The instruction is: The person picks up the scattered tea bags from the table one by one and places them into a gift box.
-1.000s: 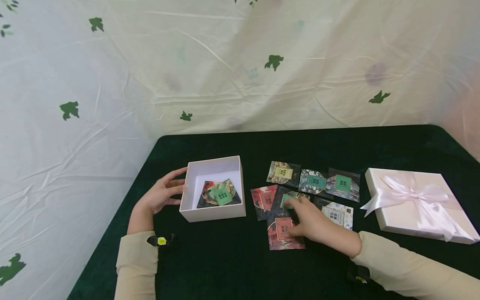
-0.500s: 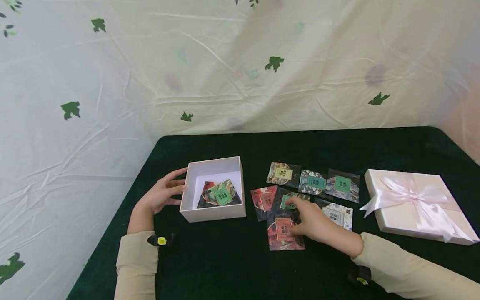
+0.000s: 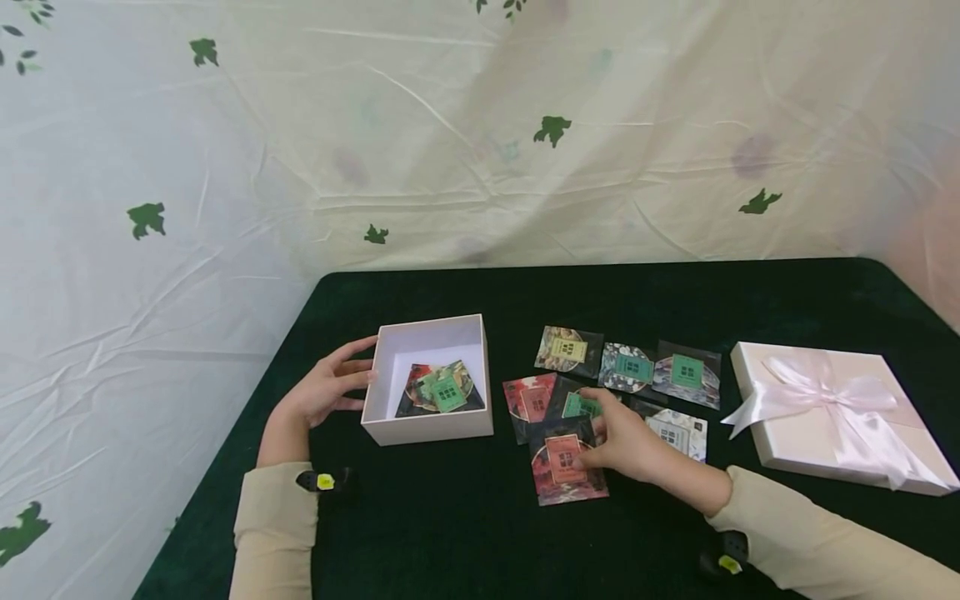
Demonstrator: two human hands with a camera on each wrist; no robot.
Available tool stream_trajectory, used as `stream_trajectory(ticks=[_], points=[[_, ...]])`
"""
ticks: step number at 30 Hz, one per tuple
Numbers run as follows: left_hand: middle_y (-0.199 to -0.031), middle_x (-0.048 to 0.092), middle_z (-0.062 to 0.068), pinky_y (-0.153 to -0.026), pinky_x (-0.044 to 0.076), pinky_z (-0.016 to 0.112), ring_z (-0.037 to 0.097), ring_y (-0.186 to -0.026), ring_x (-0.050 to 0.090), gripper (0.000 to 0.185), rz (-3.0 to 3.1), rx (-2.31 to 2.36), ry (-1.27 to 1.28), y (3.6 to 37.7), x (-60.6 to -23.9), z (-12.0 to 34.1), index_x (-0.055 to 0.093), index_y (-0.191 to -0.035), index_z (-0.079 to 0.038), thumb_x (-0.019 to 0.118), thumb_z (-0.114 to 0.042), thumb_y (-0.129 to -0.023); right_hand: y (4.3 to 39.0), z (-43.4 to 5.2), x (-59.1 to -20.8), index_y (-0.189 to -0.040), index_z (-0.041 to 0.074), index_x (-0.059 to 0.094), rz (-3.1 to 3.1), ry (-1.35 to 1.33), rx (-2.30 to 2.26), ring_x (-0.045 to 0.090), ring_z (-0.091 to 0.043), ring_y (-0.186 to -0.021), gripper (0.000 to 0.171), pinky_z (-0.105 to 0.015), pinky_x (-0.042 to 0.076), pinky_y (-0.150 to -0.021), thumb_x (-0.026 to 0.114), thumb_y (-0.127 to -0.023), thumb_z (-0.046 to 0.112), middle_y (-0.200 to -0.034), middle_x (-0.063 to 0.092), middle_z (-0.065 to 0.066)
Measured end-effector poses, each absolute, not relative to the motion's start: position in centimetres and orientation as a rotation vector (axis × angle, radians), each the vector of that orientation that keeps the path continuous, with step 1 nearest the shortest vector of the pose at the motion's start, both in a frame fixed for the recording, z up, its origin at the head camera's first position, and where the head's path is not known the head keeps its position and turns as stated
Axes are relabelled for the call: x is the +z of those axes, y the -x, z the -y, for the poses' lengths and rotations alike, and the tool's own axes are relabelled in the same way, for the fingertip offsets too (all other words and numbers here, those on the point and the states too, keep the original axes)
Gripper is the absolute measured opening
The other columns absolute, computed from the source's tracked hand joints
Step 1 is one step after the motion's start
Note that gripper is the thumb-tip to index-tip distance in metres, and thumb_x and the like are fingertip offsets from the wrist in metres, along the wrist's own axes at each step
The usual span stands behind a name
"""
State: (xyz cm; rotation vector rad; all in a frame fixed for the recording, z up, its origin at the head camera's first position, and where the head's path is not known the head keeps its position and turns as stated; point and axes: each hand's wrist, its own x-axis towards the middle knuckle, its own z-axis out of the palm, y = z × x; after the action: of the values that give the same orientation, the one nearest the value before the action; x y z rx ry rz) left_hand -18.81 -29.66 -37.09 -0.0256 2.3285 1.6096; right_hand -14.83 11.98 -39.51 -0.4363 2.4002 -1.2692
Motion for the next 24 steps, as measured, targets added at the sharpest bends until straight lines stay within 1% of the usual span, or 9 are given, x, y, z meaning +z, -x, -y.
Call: stream_trajectory(ticks=[2, 3, 5, 9, 11, 13, 18, 21, 24], points=[[-0.151, 0.029, 0.022, -0.093, 0.049, 0.051, 0.042, -0.129, 0.04, 0.07, -2.328, 1.61, 0.024, 18.8, -37.1, 29.7, 0.021, -0.152, -0.022, 0.06, -0.023, -0.094, 14.9, -12.1, -39.6, -0.139, -0.004, 0.03, -2.351, 0.427, -1.3, 0.054, -0.015, -0.06, 0.083, -0.027, 0.044, -0.053, 0.079, -0.073, 0.012, -0.077, 0.064, -0.005], [-0.151, 0.029, 0.022, -0.093, 0.049, 0.051, 0.043, -0.129, 0.04, 0.069, -2.327, 1.611, 0.022, 18.8, -37.1, 29.7, 0.021, -0.152, -0.022, 0.059, -0.023, -0.094, 14.9, -12.1, -39.6, -0.137, -0.005, 0.033, -2.321, 0.43, -1.32, 0.056, -0.016, -0.062, 0.079, -0.027, 0.046, -0.055, 0.078, -0.074, 0.012, -0.079, 0.065, -0.006], [-0.152, 0.029, 0.022, -0.093, 0.049, 0.051, 0.043, -0.13, 0.039, 0.069, -2.325, 1.611, 0.019, 18.8, -37.1, 29.7, 0.021, -0.152, -0.021, 0.059, -0.023, -0.094, 15.0, -12.3, -39.6, -0.129, -0.008, 0.042, -2.258, 0.45, -1.369, 0.062, -0.017, -0.069, 0.067, -0.027, 0.051, -0.061, 0.077, -0.076, 0.011, -0.085, 0.068, -0.008], [-0.152, 0.028, 0.022, -0.094, 0.049, 0.051, 0.043, -0.13, 0.039, 0.07, -2.322, 1.613, 0.018, 18.8, -37.1, 29.7, 0.021, -0.152, -0.021, 0.059, -0.022, -0.094, 14.9, -12.5, -39.6, -0.113, -0.007, 0.056, -2.18, 0.492, -1.435, 0.066, -0.02, -0.086, 0.043, -0.033, 0.054, -0.075, 0.074, -0.079, 0.013, -0.096, 0.069, -0.012], [-0.152, 0.028, 0.023, -0.094, 0.049, 0.051, 0.043, -0.13, 0.039, 0.07, -2.324, 1.612, 0.018, 18.8, -37.0, 29.7, 0.02, -0.152, -0.021, 0.06, -0.023, -0.094, 14.9, -12.6, -39.5, -0.108, -0.005, 0.059, -2.158, 0.48, -1.454, 0.065, -0.021, -0.087, 0.036, -0.035, 0.055, -0.075, 0.072, -0.08, 0.014, -0.096, 0.068, -0.011], [-0.152, 0.027, 0.023, -0.094, 0.049, 0.051, 0.043, -0.13, 0.039, 0.071, -2.325, 1.612, 0.015, 18.8, -37.0, 29.7, 0.02, -0.152, -0.021, 0.06, -0.023, -0.094, 14.9, -12.6, -39.4, -0.107, -0.005, 0.06, -2.123, 0.45, -1.483, 0.065, -0.021, -0.089, 0.033, -0.036, 0.055, -0.075, 0.07, -0.082, 0.014, -0.098, 0.067, -0.011], [-0.152, 0.027, 0.023, -0.094, 0.049, 0.051, 0.043, -0.13, 0.038, 0.071, -2.325, 1.613, 0.014, 18.7, -36.9, 29.6, 0.02, -0.152, -0.021, 0.06, -0.022, -0.094, 14.8, -12.6, -39.0, -0.116, -0.007, 0.056, -2.022, 0.343, -1.556, 0.065, -0.023, -0.094, 0.038, -0.038, 0.057, -0.078, 0.067, -0.084, 0.012, -0.105, 0.066, -0.013], [-0.152, 0.027, 0.023, -0.094, 0.048, 0.051, 0.043, -0.13, 0.038, 0.071, -2.326, 1.612, 0.013, 18.8, -36.9, 29.6, 0.02, -0.152, -0.021, 0.06, -0.023, -0.094, 14.8, -12.6, -38.8, -0.119, -0.007, 0.055, -1.993, 0.294, -1.588, 0.066, -0.022, -0.094, 0.041, -0.038, 0.057, -0.078, 0.066, -0.085, 0.011, -0.103, 0.067, -0.011], [-0.152, 0.028, 0.023, -0.093, 0.049, 0.051, 0.043, -0.13, 0.039, 0.071, -2.328, 1.61, 0.012, 18.8, -36.9, 29.6, 0.02, -0.152, -0.021, 0.06, -0.023, -0.094, 14.9, -12.6, -38.5, -0.12, -0.007, 0.054, -1.991, 0.248, -1.609, 0.067, -0.02, -0.091, 0.041, -0.036, 0.057, -0.078, 0.066, -0.085, 0.012, -0.099, 0.068, -0.008]])
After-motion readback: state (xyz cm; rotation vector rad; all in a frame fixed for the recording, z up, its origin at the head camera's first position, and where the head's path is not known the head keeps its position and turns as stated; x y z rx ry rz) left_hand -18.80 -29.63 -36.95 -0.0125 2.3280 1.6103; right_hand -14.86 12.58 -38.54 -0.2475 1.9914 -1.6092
